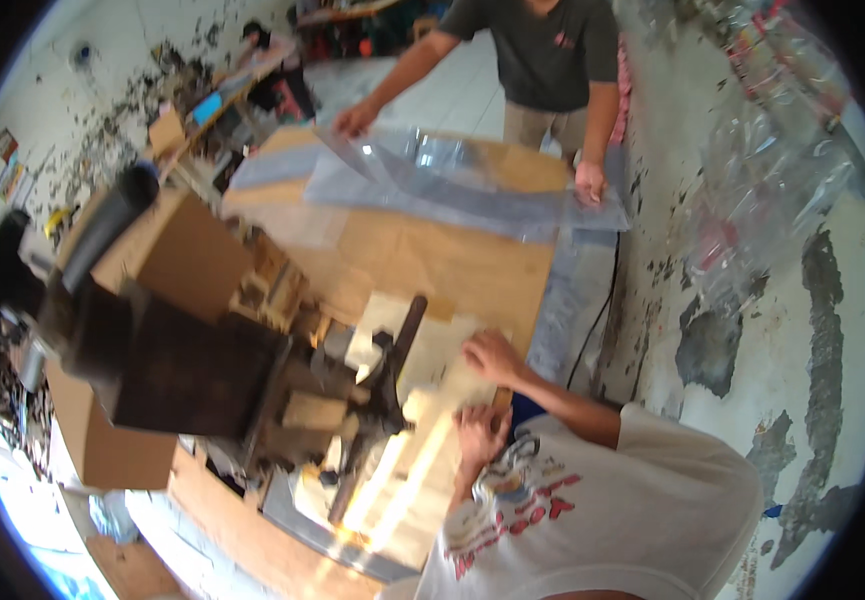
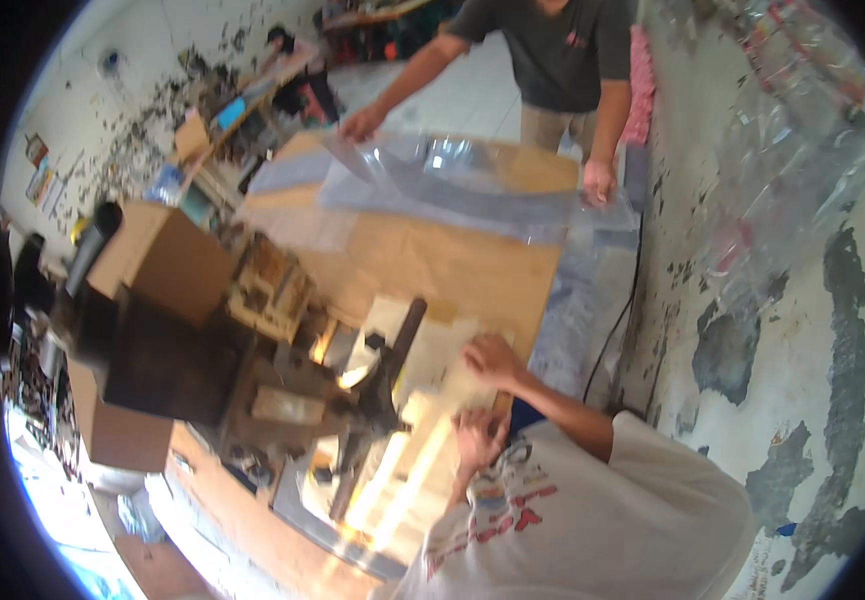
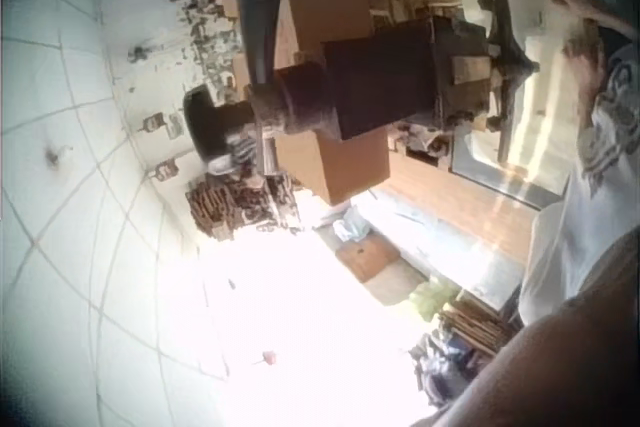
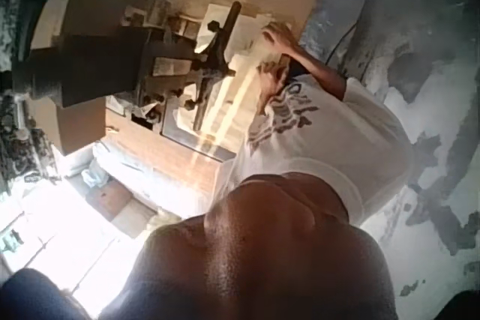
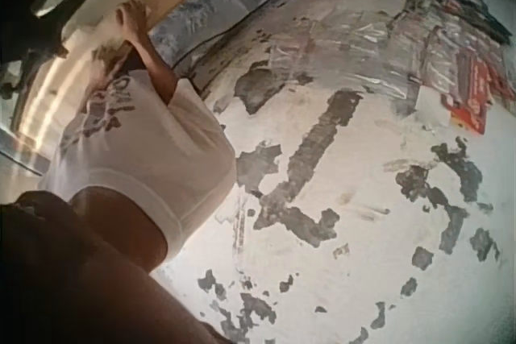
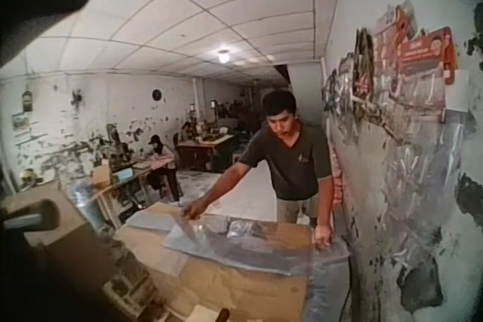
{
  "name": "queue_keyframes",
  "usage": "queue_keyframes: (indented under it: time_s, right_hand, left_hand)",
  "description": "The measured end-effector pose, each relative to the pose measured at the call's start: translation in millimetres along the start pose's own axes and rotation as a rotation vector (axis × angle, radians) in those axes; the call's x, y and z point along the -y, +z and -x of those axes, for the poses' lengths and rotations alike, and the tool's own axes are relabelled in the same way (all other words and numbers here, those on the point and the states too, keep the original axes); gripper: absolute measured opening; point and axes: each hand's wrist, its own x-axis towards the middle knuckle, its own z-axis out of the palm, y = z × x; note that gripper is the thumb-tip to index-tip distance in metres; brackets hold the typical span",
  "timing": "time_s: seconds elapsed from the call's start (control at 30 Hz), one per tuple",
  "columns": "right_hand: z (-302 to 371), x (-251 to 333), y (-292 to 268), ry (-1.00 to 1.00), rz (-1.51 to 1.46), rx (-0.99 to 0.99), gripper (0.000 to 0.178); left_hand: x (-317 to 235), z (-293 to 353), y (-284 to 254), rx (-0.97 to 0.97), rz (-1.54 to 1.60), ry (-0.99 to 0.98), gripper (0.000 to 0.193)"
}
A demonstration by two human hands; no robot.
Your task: The person hands packaging to a coworker, gathers plastic sheets from the floor, and takes them to a workstation. The person then positions a template under a sealing machine, measures a plastic sleeve using a metal ruler, and aligns the ruler on the machine platform.
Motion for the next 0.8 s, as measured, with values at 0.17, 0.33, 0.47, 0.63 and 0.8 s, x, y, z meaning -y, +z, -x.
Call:
queue_keyframes:
  time_s: [0.17, 0.33, 0.47, 0.63, 0.8]
  right_hand:
    - [0, -6, -9, 0.074, -0.033, -0.013, 0.012]
    - [1, 2, -6, 0.068, -0.062, 0.009, 0.011]
    - [-6, 0, -14, 0.074, -0.160, 0.020, 0.012]
    - [-61, -65, -58, 0.187, -0.086, -0.204, 0.015]
    - [-44, -179, -97, 0.417, 0.325, 0.040, 0.043]
  left_hand:
    - [-6, -15, -2, 0.018, 0.014, 0.001, 0.017]
    - [0, -4, -1, 0.012, 0.018, -0.048, 0.016]
    - [1, 4, -2, 0.040, 0.028, -0.100, 0.018]
    - [-5, -5, -7, 0.013, 0.028, -0.085, 0.015]
    - [-7, -11, -5, 0.014, 0.016, -0.065, 0.014]
